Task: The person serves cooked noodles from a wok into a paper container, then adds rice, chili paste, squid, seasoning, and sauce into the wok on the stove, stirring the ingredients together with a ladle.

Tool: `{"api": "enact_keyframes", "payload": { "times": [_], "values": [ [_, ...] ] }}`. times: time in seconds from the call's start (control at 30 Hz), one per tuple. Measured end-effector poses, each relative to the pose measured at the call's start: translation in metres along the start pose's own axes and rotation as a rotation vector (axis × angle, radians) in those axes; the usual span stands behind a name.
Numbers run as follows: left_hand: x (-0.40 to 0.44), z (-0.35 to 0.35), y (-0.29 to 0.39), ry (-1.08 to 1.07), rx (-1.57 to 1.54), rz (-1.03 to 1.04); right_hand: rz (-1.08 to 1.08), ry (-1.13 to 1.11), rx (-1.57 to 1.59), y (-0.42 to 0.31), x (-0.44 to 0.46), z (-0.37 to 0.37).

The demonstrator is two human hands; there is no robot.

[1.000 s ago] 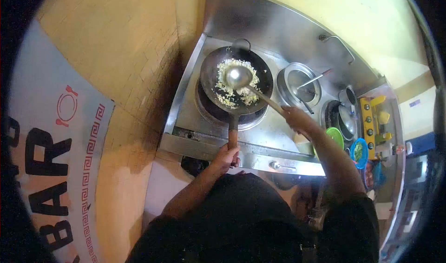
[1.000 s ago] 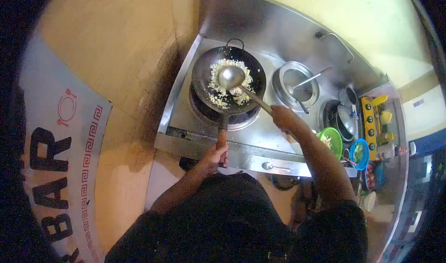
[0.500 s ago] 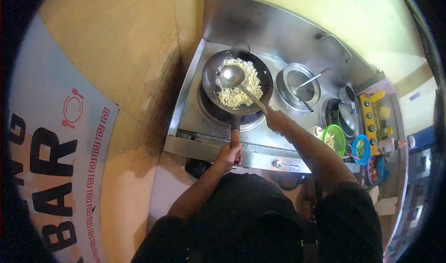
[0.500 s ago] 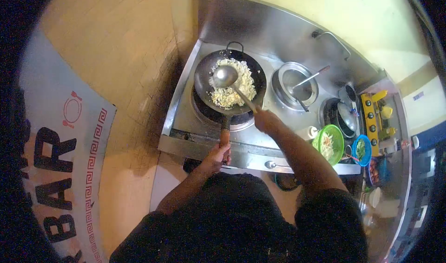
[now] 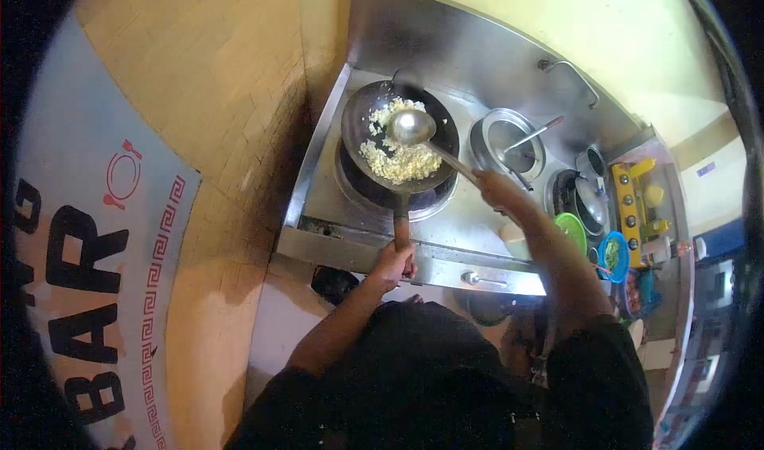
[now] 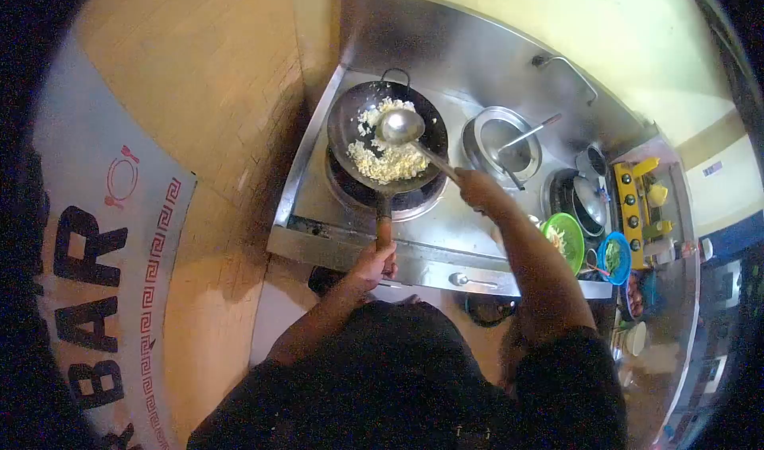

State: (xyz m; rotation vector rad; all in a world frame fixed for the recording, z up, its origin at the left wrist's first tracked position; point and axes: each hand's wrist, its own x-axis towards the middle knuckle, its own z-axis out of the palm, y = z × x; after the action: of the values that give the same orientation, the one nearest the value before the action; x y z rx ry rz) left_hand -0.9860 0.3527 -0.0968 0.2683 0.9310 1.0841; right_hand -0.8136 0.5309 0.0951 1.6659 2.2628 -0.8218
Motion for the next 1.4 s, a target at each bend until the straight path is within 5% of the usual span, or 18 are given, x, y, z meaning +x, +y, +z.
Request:
{"api": "enact_keyframes", "payload": {
  "times": [0.1, 0.13, 0.23, 0.27, 0.4, 0.5, 0.63, 0.67, 0.7, 0.77, 0.87, 0.9, 0.97, 1.0, 1.1, 1.3, 1.4],
  "values": [
    [0.009, -0.018, -0.007, 0.008, 0.0, -0.061, -0.108, 0.203, -0.11, 0.031, 0.049, 0.024],
    [0.011, -0.018, -0.004, -0.016, -0.006, -0.065, 0.089, 0.134, 0.073, -0.017, 0.025, 0.01],
    [0.003, -0.018, 0.004, -0.04, 0.001, -0.08, 0.001, 0.049, -0.045, -0.023, 0.029, 0.043],
    [0.0, -0.015, 0.006, -0.028, 0.008, -0.072, -0.2, 0.128, -0.276, 0.012, 0.043, 0.068],
    [0.006, -0.019, 0.002, -0.032, -0.013, -0.072, -0.184, 0.153, -0.438, 0.03, 0.04, 0.054],
    [0.003, -0.02, 0.005, -0.025, 0.006, -0.057, -0.012, -0.074, -0.028, -0.024, 0.026, 0.015],
    [0.007, -0.024, 0.003, -0.021, -0.024, -0.09, -0.22, -0.14, -0.212, -0.01, -0.018, 0.027],
    [0.009, -0.028, 0.002, -0.045, -0.029, -0.09, -0.051, -0.194, -0.173, -0.044, -0.056, 0.01],
    [0.009, -0.03, -0.002, -0.067, -0.034, -0.09, -0.367, 0.076, -0.399, 0.013, -0.027, 0.05],
    [0.008, -0.029, -0.008, -0.049, -0.003, -0.104, -0.23, 0.205, -0.694, 0.009, -0.017, 0.06],
    [0.004, -0.023, 0.009, -0.002, 0.009, -0.09, -0.308, 0.005, -0.273, 0.01, 0.024, 0.017],
    [0.0, -0.021, 0.01, 0.018, -0.003, -0.097, -0.064, -0.111, -0.139, -0.021, 0.004, 0.002],
    [-0.001, -0.023, 0.005, -0.032, -0.001, -0.07, -0.263, 0.074, -0.274, 0.029, 0.05, 0.06],
    [0.001, -0.023, 0.006, -0.046, 0.005, -0.066, -0.086, 0.067, -0.336, -0.002, 0.035, 0.057],
    [0.0, -0.023, 0.011, -0.018, 0.02, -0.088, -0.323, 0.108, -0.453, 0.017, 0.055, 0.022],
    [0.003, -0.027, 0.011, -0.093, -0.053, -0.104, -0.129, 0.063, -0.417, 0.069, 0.023, -0.015],
    [0.004, -0.016, 0.012, -0.065, -0.004, -0.096, -0.128, 0.14, -0.492, 0.025, 0.009, 0.001]
  ]
}}
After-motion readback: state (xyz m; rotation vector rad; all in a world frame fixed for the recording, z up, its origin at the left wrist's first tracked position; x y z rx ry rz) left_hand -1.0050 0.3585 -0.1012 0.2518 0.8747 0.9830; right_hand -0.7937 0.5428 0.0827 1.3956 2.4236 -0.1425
